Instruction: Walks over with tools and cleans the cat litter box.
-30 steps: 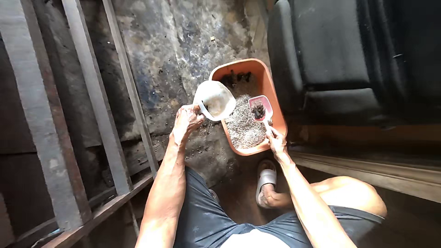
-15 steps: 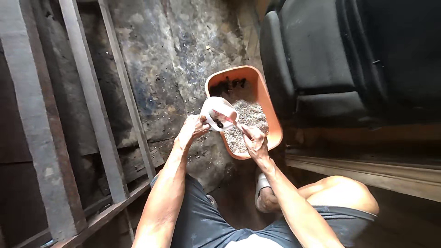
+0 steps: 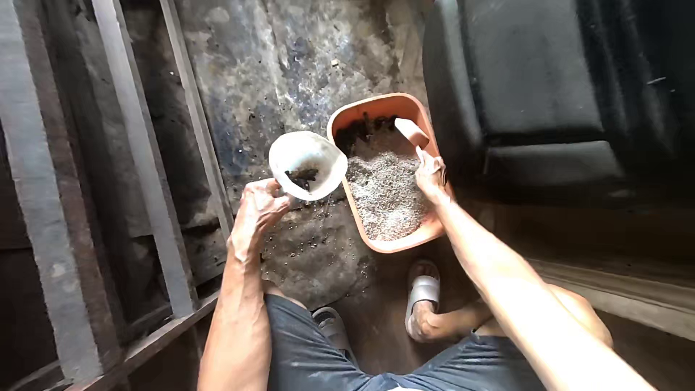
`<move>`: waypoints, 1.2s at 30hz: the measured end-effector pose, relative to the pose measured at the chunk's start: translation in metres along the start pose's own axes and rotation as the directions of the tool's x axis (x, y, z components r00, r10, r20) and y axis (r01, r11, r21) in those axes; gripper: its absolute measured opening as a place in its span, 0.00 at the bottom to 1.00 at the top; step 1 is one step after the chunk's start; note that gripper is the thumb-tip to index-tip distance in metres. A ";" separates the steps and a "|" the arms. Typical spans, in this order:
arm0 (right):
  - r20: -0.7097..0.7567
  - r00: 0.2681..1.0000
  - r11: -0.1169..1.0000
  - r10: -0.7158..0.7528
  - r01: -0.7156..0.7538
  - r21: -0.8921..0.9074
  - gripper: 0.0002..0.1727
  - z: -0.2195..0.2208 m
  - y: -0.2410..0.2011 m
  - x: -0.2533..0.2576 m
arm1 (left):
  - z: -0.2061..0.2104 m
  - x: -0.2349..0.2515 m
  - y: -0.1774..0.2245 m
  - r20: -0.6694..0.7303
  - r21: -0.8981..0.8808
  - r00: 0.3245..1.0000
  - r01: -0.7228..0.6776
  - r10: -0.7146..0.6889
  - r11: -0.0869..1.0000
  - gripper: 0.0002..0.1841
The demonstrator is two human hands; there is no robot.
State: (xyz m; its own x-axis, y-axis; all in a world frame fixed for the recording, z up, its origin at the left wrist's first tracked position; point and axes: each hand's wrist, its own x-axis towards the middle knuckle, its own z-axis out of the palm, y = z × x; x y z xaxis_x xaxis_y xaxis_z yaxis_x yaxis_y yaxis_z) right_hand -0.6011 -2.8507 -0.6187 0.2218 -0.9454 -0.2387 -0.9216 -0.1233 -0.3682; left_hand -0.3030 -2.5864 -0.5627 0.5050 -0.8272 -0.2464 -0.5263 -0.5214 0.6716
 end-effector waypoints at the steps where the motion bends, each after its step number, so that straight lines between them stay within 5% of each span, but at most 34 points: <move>1: 0.024 1.000 0.999 0.006 -0.006 -0.033 0.25 0.001 -0.005 0.014 | -0.007 -0.008 -0.002 -0.033 -0.005 0.999 0.000 0.000 1.000 0.10; 10: 0.121 0.992 0.971 -0.039 0.066 -0.228 0.27 0.028 -0.032 0.086 | -0.041 -0.074 -0.019 -0.233 0.090 0.970 -0.050 0.069 0.995 0.12; 19: 0.389 0.917 0.933 -0.089 0.213 -0.290 0.20 -0.013 -0.036 0.095 | -0.035 -0.029 -0.004 -0.234 0.082 0.972 0.047 -0.026 0.996 0.13; 26: 0.252 0.957 0.917 -0.147 0.227 -0.328 0.18 -0.044 -0.060 0.073 | -0.027 -0.018 -0.002 -0.198 0.065 0.980 0.029 -0.015 0.997 0.11; 30: 0.216 0.946 0.893 -0.241 0.304 -0.331 0.20 -0.024 -0.078 0.068 | -0.030 -0.021 -0.004 -0.199 0.055 0.980 0.036 -0.025 0.998 0.11; 36: 0.238 0.953 0.911 -0.190 0.261 -0.318 0.22 0.010 -0.074 0.073 | -0.034 -0.026 -0.007 -0.226 0.072 0.974 0.029 -0.011 0.997 0.12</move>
State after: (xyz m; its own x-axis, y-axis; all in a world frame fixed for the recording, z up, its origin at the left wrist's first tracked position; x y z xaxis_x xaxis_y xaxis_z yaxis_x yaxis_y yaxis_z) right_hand -0.5133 -2.9077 -0.6178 0.4619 -0.8053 -0.3716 -0.8834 -0.4550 -0.1120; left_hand -0.2898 -2.5540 -0.5372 0.6527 -0.7523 -0.0897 -0.5598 -0.5586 0.6120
